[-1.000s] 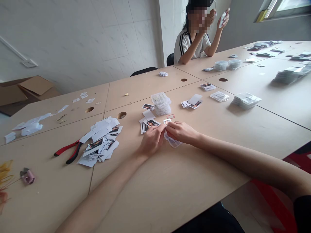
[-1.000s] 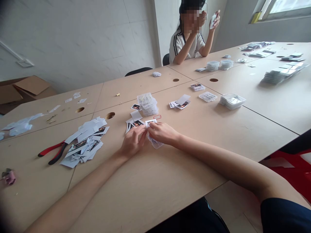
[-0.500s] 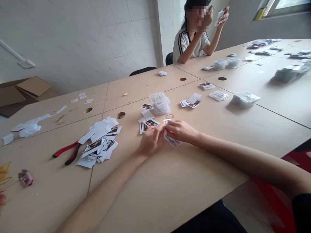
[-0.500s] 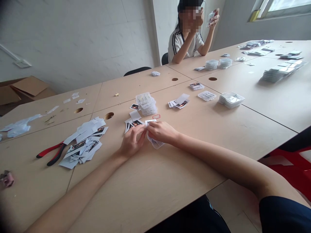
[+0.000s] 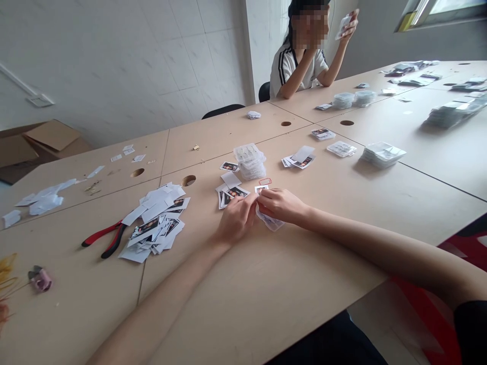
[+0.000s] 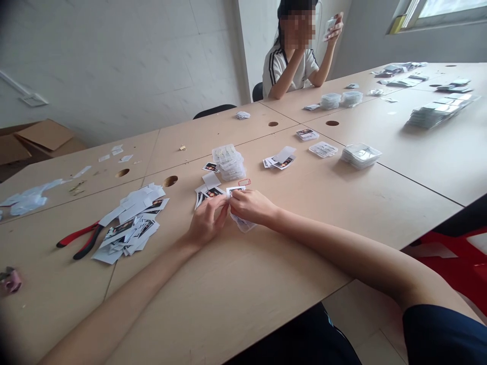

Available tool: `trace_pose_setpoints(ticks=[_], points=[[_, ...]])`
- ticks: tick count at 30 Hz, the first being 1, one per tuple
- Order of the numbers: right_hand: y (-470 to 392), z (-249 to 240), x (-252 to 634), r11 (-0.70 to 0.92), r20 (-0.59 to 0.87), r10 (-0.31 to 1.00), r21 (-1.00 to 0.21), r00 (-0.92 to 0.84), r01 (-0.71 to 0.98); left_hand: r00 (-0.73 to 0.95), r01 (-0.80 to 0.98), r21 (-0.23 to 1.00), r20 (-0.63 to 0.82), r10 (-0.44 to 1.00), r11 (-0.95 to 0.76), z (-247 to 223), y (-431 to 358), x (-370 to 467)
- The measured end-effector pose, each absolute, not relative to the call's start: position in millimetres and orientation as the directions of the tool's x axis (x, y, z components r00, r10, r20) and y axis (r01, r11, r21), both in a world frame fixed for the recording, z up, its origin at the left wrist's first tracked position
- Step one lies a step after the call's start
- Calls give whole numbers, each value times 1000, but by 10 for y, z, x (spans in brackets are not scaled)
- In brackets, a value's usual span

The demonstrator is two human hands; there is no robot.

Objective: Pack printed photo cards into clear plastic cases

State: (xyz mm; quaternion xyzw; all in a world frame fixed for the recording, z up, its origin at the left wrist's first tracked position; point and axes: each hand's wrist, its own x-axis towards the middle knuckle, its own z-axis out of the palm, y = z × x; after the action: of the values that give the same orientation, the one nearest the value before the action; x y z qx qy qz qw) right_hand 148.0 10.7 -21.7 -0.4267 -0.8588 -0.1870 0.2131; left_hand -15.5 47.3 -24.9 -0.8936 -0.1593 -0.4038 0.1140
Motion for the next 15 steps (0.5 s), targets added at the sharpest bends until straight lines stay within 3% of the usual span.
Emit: trace_pose_setpoints(ticks=[5,15], points=[[121,-231,1455,564,559,654,90,-510,821,627,369,-60,753,201,-927,-252,467,-157],[159,-254,1445,567,648,616,32,-449,823,532,384,124,780,329,-915,-260,438,-138]])
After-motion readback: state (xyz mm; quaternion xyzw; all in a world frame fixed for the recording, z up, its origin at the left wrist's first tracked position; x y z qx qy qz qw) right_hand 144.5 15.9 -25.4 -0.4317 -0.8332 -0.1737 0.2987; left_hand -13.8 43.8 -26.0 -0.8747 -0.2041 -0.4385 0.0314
